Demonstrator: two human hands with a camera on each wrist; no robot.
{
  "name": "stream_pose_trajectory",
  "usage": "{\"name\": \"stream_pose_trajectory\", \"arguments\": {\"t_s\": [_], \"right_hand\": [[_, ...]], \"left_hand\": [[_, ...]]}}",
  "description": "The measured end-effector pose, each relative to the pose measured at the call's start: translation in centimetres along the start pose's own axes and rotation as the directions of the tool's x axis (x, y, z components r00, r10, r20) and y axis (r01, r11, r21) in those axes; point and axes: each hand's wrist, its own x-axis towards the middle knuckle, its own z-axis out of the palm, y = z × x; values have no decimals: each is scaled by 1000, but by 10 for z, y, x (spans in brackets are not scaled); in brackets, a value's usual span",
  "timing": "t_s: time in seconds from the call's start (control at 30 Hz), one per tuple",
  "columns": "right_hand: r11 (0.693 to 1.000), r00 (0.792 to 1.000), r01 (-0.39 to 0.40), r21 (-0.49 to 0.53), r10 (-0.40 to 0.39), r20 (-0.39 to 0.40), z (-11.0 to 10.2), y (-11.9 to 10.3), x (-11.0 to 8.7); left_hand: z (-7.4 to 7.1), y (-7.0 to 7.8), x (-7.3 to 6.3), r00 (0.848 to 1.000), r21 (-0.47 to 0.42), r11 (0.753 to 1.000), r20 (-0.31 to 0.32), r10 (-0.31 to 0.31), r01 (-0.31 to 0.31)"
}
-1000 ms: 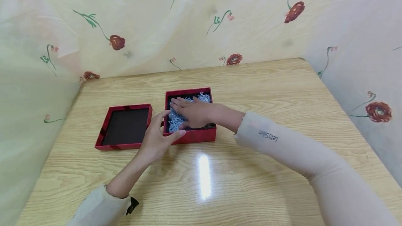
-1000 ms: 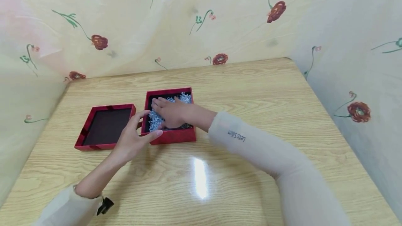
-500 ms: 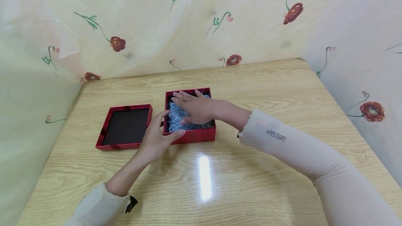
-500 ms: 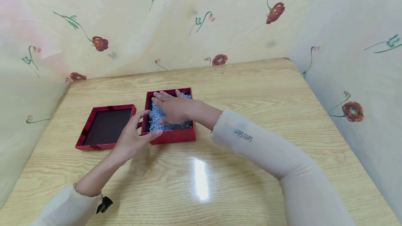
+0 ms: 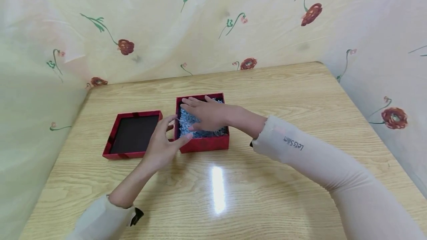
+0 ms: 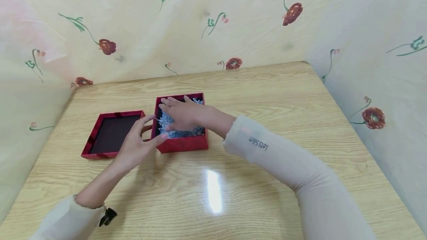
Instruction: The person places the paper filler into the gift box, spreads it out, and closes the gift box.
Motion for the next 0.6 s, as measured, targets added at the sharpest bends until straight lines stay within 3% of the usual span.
{"name": "stream_pose_trajectory", "arguments": {"t_s": [0.4,0.5,0.6], "right_hand": [[985,998,45,169,-36,-53,-3,-13,2],[975,992,70,212,-45,-121,-2,-18,3],[958,971,105,266,-41,-234,-2,-27,5]], "left_hand": [[-27,1,-2,995,90,991,-41,-91,94],[-34,2,-2,992,98,988,-46,-117,121],[-46,4,-2,987,105,982,-44,-155,159]]}}
